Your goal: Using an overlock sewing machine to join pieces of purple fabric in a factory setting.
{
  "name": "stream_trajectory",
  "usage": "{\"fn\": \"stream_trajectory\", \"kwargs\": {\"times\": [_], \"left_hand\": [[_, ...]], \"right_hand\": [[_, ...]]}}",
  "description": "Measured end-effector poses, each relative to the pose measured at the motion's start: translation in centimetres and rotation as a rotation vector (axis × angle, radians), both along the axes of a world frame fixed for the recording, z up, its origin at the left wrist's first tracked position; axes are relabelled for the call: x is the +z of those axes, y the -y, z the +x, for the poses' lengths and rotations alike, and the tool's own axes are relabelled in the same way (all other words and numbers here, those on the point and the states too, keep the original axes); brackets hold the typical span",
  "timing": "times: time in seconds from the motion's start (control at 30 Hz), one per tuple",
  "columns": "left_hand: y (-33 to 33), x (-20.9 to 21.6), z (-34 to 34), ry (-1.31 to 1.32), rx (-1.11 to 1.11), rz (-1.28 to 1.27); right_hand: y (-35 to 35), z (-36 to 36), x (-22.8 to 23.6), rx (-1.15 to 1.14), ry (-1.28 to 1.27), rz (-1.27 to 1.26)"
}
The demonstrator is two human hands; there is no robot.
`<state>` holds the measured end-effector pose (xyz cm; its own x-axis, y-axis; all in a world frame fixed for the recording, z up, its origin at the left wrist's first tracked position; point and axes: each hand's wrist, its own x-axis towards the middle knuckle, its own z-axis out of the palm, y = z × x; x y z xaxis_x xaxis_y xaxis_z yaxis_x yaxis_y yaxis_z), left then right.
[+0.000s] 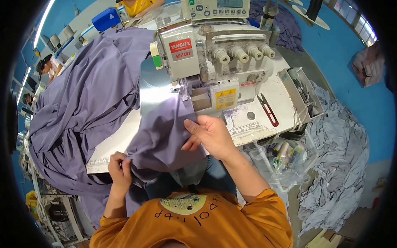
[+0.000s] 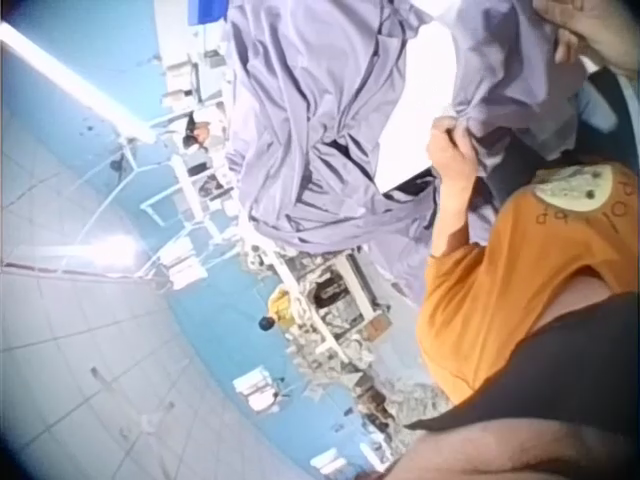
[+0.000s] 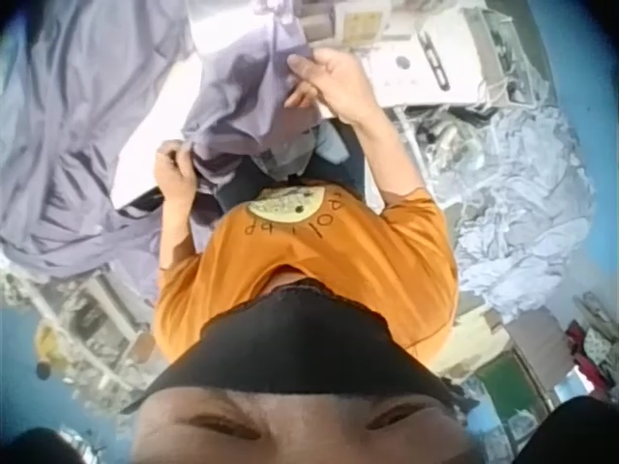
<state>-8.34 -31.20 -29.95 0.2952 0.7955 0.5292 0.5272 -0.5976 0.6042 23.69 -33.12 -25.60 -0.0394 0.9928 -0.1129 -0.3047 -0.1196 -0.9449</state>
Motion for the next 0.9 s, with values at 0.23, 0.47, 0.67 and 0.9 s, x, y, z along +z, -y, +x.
{"fn": "stream_trajectory", "kwargs": {"times": [0.23,0.47,0.67,0.9], "left_hand": [[-3.9,6.5,2.9,0.068,0.038,0.027],[-7.8,10.4,5.4,-0.009,0.055,0.123],[-10.6,13.2,6.8,-0.07,0.083,0.235],[-14.0,16.2,7.9,-0.055,0.082,0.257]], "right_hand": [[0.1,0.3,0.2,0.014,-0.023,-0.02],[0.1,0.3,0.5,0.019,-0.025,-0.041],[0.1,0.3,0.5,0.023,-0.029,-0.05],[0.1,0.0,0.4,0.025,-0.06,-0.032]]}}
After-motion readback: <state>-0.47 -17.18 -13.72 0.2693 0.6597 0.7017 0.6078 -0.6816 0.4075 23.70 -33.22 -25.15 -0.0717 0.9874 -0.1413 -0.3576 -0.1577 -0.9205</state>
